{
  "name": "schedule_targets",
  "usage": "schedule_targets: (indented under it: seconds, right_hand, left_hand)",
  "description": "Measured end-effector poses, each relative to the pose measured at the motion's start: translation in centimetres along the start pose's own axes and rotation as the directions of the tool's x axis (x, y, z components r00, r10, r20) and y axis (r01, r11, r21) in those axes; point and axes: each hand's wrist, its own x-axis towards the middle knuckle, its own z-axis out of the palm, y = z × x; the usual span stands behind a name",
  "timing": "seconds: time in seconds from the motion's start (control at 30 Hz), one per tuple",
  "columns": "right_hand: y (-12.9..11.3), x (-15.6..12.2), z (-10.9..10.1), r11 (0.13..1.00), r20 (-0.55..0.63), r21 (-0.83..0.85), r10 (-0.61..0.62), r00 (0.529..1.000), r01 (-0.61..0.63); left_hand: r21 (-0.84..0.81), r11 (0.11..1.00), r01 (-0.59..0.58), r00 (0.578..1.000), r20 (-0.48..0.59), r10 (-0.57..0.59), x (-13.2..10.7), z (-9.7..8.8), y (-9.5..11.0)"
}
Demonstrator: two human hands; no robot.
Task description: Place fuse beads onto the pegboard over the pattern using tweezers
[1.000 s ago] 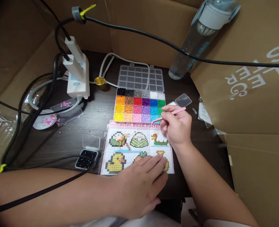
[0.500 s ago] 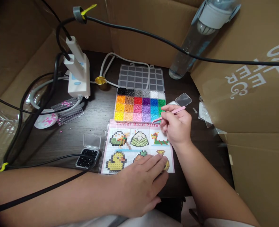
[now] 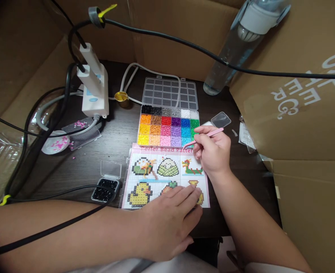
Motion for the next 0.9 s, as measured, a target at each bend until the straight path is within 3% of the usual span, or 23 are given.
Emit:
schedule_targets:
  seconds: [0.9]
  right_hand:
    - [0.1, -0.19, 0.24, 0.999, -0.007, -0.048, -0.001, 1.0, 0.001]
  left_hand:
    - [0.014, 1.0, -0.007, 1.0, 0.017, 0.007, 0.04, -0.2, -0.17]
